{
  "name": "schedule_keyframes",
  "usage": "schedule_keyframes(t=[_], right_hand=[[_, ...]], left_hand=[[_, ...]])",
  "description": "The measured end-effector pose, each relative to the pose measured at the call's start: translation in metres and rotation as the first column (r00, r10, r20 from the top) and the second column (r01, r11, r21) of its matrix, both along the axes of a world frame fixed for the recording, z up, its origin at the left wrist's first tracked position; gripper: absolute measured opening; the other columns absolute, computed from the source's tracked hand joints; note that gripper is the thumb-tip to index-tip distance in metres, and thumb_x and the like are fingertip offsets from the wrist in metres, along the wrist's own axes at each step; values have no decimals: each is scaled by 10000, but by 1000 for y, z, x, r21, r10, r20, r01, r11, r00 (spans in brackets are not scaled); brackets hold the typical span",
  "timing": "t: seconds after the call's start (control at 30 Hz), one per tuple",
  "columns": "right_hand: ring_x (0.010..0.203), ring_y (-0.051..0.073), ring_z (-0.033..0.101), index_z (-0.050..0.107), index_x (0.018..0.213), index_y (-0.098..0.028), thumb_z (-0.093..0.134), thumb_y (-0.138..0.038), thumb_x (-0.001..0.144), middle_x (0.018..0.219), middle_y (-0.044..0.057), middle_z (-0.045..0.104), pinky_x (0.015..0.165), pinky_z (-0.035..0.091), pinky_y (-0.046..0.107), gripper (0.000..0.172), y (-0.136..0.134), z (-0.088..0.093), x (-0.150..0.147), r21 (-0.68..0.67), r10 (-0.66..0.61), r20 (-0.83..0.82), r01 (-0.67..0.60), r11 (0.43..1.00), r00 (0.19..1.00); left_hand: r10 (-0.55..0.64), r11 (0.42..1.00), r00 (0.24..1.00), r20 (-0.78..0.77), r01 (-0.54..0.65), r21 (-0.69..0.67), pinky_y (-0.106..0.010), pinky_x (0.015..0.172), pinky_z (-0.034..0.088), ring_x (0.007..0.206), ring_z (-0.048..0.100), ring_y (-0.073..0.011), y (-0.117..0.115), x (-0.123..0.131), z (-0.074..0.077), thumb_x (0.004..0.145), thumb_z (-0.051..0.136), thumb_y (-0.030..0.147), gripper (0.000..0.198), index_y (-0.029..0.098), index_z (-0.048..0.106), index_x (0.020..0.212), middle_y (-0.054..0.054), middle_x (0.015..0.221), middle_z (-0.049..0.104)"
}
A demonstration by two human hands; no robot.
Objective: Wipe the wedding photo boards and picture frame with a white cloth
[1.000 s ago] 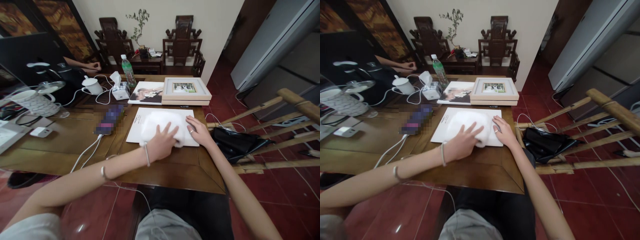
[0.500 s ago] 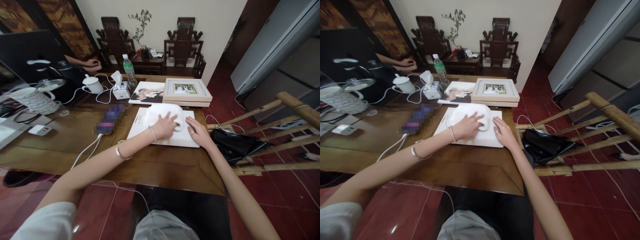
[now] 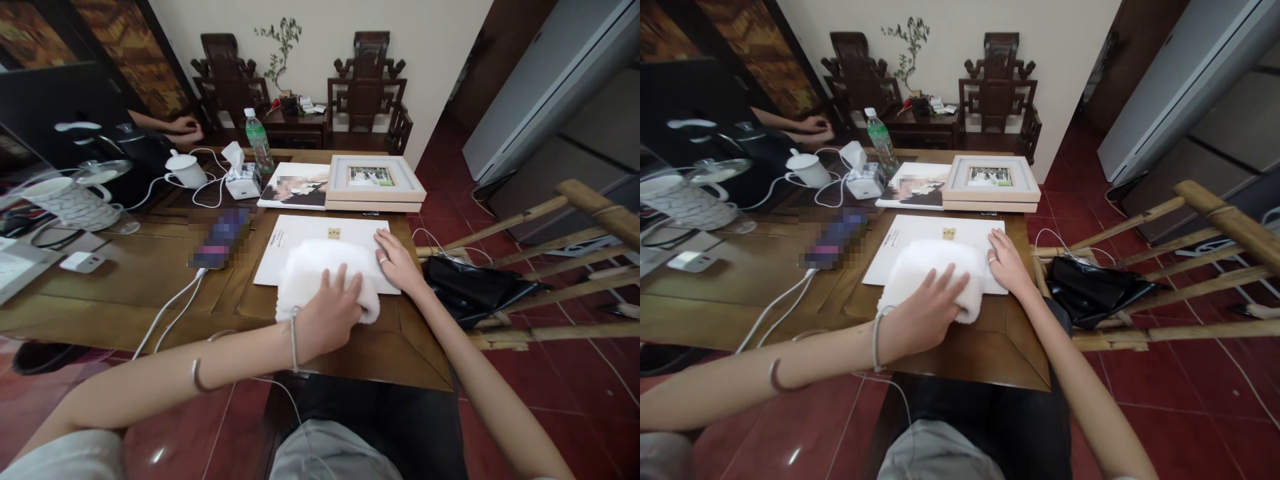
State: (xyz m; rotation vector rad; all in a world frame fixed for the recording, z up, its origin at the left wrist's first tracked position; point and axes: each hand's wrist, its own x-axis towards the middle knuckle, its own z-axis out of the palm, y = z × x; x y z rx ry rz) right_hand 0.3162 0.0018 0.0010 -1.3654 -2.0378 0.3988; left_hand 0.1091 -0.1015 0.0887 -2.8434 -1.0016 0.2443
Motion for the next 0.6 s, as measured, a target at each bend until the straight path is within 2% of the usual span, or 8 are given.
schedule_keyframes(t=[0.07, 0.13, 0.2, 0.33, 0.43, 0.53, 0.6], right_hand=[[1417, 287, 324, 501, 1379, -158, 413, -249, 882, 1482, 121, 445, 1174, 243, 543, 513, 2, -3, -1, 14, 0, 20, 0, 1000, 1000], [1432, 294, 289, 463, 1406, -142, 409, -256, 881, 1504, 129, 411, 1180, 215, 550, 540, 2, -6, -2, 8, 9, 46, -9, 1000, 999], [1444, 290, 260, 425, 1430, -133, 392, -272, 891, 1524, 132, 378, 1184, 204, 547, 557, 3, -7, -2, -11, 23, 67, -22, 1000, 997], [1449, 281, 249, 391, 1451, -118, 370, -296, 907, 1536, 138, 356, 1188, 212, 526, 573, 2, -5, 0, -34, 45, 87, -42, 999, 995], [1446, 286, 254, 400, 1439, -73, 367, -297, 906, 1529, 165, 359, 1189, 218, 510, 579, 2, -4, 1, -35, 55, 99, -51, 998, 994], [1442, 284, 265, 411, 1436, -93, 380, -287, 901, 1523, 154, 373, 1185, 227, 520, 570, 2, -5, 2, -19, 64, 87, -62, 998, 994], [1441, 279, 270, 414, 1440, -133, 387, -286, 900, 1522, 126, 384, 1181, 233, 529, 562, 2, -6, 3, -8, 65, 71, -64, 998, 995]], left_hand=[[-26, 1000, 999, 18, 27, -16, -590, 1001, 418, 1353, 364, -441, -4, -3, 2, 858, 546, 232, 280, 184, 719, 1073, -147, 1500, 396], [-22, 999, 999, 25, 23, -23, -570, 1008, 422, 1360, 360, -422, 4, -5, 3, 861, 523, 206, 287, 168, 710, 1076, -143, 1504, 392], [9, 1000, 1000, 25, -8, -13, -558, 1005, 429, 1361, 362, -409, 22, -6, 2, 865, 479, 165, 315, 146, 695, 1093, -144, 1498, 398], [80, 997, 996, 32, -80, -17, -552, 992, 434, 1349, 378, -398, 73, -3, 1, 850, 436, 114, 379, 137, 659, 1155, -141, 1483, 419], [106, 993, 989, 107, -100, -64, -481, 981, 450, 1234, 513, -331, 106, -4, 4, 858, 396, 108, 388, 125, 657, 1144, -158, 1381, 520], [135, 984, 975, 178, -111, -136, -383, 954, 464, 1073, 615, -258, 126, -7, 9, 858, 364, 111, 397, 128, 662, 1119, -142, 1209, 634], [152, 979, 972, 180, -122, -166, -353, 945, 459, 1035, 628, -247, 134, -13, 13, 847, 357, 118, 391, 132, 672, 1079, -125, 1119, 677]])
